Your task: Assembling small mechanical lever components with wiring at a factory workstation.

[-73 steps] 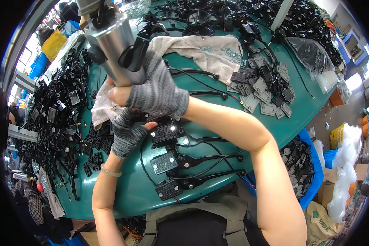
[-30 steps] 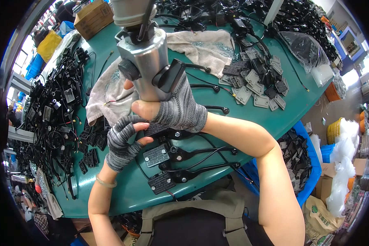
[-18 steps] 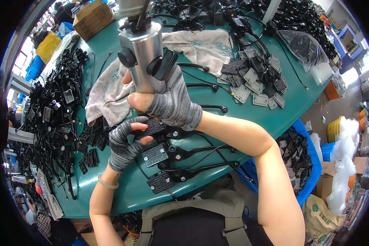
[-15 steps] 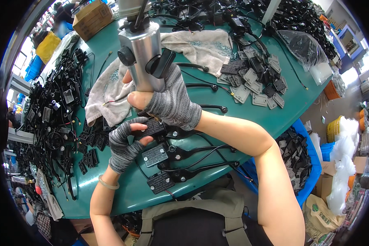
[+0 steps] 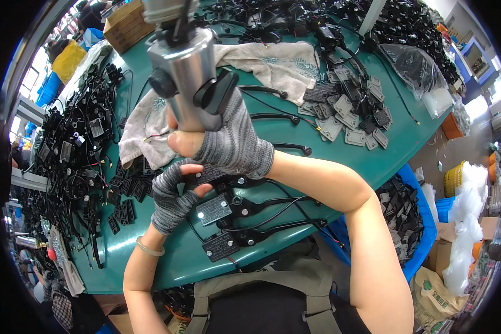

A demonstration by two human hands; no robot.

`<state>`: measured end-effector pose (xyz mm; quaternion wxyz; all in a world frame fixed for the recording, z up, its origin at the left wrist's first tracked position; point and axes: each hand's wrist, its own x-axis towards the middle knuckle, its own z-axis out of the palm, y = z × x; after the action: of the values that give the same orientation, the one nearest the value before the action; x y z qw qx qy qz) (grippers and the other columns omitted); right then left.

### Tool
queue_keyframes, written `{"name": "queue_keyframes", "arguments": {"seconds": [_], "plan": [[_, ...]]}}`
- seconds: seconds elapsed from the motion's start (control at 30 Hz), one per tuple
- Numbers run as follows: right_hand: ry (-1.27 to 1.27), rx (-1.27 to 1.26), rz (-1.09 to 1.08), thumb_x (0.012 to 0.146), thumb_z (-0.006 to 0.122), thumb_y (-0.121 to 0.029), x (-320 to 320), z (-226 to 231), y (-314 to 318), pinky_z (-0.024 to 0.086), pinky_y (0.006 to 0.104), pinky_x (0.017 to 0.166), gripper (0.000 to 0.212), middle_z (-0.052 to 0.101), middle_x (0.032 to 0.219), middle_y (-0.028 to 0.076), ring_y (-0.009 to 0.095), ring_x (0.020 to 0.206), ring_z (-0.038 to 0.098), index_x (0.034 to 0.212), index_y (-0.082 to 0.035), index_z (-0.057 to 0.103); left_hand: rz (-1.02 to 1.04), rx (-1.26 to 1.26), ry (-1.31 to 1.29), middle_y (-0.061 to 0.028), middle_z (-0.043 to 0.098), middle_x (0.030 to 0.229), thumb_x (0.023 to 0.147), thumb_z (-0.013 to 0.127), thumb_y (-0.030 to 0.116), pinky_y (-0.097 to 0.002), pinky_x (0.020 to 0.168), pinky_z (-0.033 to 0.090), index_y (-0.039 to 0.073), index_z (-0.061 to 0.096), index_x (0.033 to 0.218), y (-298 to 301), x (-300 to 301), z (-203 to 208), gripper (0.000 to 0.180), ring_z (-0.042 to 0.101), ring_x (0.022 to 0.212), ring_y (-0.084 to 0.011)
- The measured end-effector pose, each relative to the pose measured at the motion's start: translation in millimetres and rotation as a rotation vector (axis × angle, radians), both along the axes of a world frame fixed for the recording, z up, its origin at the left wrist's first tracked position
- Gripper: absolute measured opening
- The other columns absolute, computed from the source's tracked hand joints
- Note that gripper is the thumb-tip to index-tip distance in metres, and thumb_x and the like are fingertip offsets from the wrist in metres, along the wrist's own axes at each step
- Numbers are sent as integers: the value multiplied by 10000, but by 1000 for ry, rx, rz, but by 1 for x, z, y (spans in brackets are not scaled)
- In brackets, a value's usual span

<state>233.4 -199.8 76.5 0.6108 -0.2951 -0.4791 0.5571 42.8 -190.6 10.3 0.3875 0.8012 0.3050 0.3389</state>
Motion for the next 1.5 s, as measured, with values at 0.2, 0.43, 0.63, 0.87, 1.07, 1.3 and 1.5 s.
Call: {"name": "queue_keyframes", "arguments": {"seconds": [0.2, 0.43, 0.63, 0.87, 1.07, 1.3, 1.5], "plan": [[-79, 30, -1, 658, 769, -244, -21, -2, 2, 526, 295, 740, 406, 656, 921, 62, 127, 851, 614, 973, -17, 648, 40, 183, 48, -82, 672, 852, 689, 811, 90, -281, 710, 529, 21, 647, 988, 0, -7, -10, 348, 663, 752, -157], [10, -17, 23, 646, 781, -228, -32, -8, 1, 520, 307, 783, 432, 664, 948, 72, 135, 876, 622, 994, -12, 643, 17, 73, 5, -88, 693, 856, 695, 818, 108, -290, 719, 532, 6, 644, 984, 0, -6, -14, 352, 674, 772, -165], [8, -5, -2, 646, 787, -213, -34, -15, 10, 521, 307, 790, 474, 660, 970, 84, 141, 888, 621, 1033, 2, 619, 45, 10, -15, -95, 697, 896, 681, 829, 112, -281, 745, 535, 10, 637, 1000, 0, -4, -14, 386, 679, 821, -168], [-33, 25, 21, 627, 793, -217, -35, -4, 13, 521, 288, 705, 427, 660, 893, 71, 130, 788, 615, 959, 4, 642, 54, 116, 45, -95, 689, 866, 686, 834, 174, -294, 686, 527, 12, 624, 980, 2, -3, -14, 396, 664, 745, -172], [-147, 162, -66, 610, 782, -279, -39, -10, 22, 496, 287, 629, 413, 646, 822, 75, 139, 698, 595, 890, -5, 651, 81, -137, 28, -93, 699, 870, 678, 837, 191, -290, 733, 515, 4, 648, 997, -1, -4, -15, 415, 667, 787, -167], [-306, 207, -81, 617, 751, -367, -42, -20, 26, 476, 349, 635, 421, 599, 769, 80, 197, 686, 580, 840, -27, 639, 83, -17, 52, -86, 701, 804, 683, 830, 242, -302, 675, 535, 26, 675, 917, 0, -3, -9, 354, 685, 736, -196], [-281, 217, -86, 617, 768, -386, -43, -27, 30, 480, 352, 707, 482, 594, 832, 90, 209, 763, 581, 912, -30, 632, 74, 94, 85, -84, 696, 782, 690, 823, 280, -295, 660, 534, 31, 681, 899, 2, -3, -11, 355, 682, 716, -196]]}}
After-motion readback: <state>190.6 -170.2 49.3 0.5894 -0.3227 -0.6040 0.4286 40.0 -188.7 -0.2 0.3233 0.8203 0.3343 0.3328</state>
